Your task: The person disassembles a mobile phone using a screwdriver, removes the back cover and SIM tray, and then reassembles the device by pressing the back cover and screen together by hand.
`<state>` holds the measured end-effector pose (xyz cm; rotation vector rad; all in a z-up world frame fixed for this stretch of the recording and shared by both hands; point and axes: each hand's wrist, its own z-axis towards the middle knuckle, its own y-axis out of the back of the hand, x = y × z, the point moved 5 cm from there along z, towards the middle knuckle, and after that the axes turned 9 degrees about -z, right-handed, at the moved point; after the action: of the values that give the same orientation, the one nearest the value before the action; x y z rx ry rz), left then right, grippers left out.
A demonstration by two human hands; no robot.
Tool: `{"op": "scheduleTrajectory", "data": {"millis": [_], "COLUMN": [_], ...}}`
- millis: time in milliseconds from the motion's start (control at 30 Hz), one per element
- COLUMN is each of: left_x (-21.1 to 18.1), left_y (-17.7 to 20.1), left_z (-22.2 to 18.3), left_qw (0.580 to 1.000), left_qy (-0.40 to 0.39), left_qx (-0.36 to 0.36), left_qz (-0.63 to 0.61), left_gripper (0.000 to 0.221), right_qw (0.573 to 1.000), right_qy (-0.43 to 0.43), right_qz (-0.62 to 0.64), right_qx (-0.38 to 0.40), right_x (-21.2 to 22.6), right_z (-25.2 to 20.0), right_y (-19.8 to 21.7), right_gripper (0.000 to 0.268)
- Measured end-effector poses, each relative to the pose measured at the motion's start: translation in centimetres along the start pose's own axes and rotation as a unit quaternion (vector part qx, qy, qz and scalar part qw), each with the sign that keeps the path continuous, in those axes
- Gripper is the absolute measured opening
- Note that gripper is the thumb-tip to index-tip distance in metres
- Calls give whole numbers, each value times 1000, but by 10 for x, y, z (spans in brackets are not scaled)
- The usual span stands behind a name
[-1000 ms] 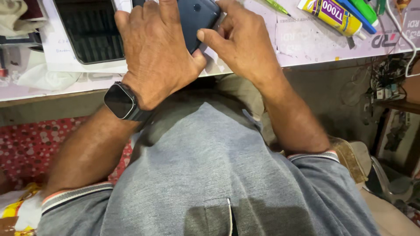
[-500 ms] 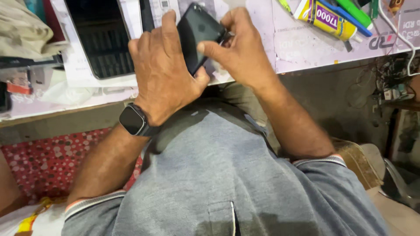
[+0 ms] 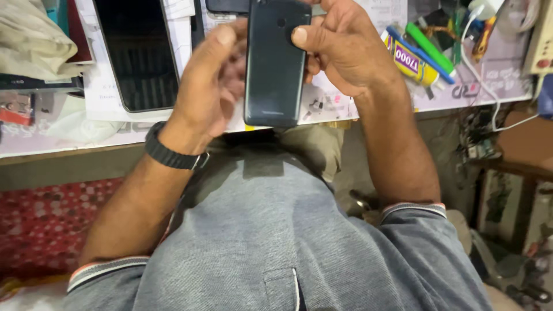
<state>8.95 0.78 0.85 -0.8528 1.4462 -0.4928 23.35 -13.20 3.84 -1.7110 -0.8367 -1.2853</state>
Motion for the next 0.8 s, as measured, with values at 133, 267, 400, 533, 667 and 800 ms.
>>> {"op": "scheduleTrajectory", "data": {"millis": [133, 267, 400, 533, 667, 800], "left_x": [17, 32, 45, 52, 60, 60], "left_y": [-20, -13, -2, 2, 2, -1], "left_z": [-3, -5, -5, -9, -9, -13], "left_qw": [973, 941, 943, 952, 947, 943], "left_qy": [60, 75, -19, -67, -75, -81], "left_qx": [85, 115, 68, 32, 40, 84], "left_qz": [-208, -310, -326, -298, -309, -313], "left_gripper": [73, 75, 75, 76, 76, 74], "right_qw": [997, 918, 764, 764, 803, 858], "right_qy": [-21, 51, 103, 131, 86, 53], "right_qz": [-79, -383, -617, -617, -571, -491], "right_qx": [14, -85, -157, -135, -147, -143], "right_x": [-4, 11, 19, 4, -9, -18], "right_z": [11, -4, -43, -53, -50, -48], "right_y": [-3, -18, -62, -88, -81, -70], "right_gripper": [32, 47, 66, 61, 61, 58]}}
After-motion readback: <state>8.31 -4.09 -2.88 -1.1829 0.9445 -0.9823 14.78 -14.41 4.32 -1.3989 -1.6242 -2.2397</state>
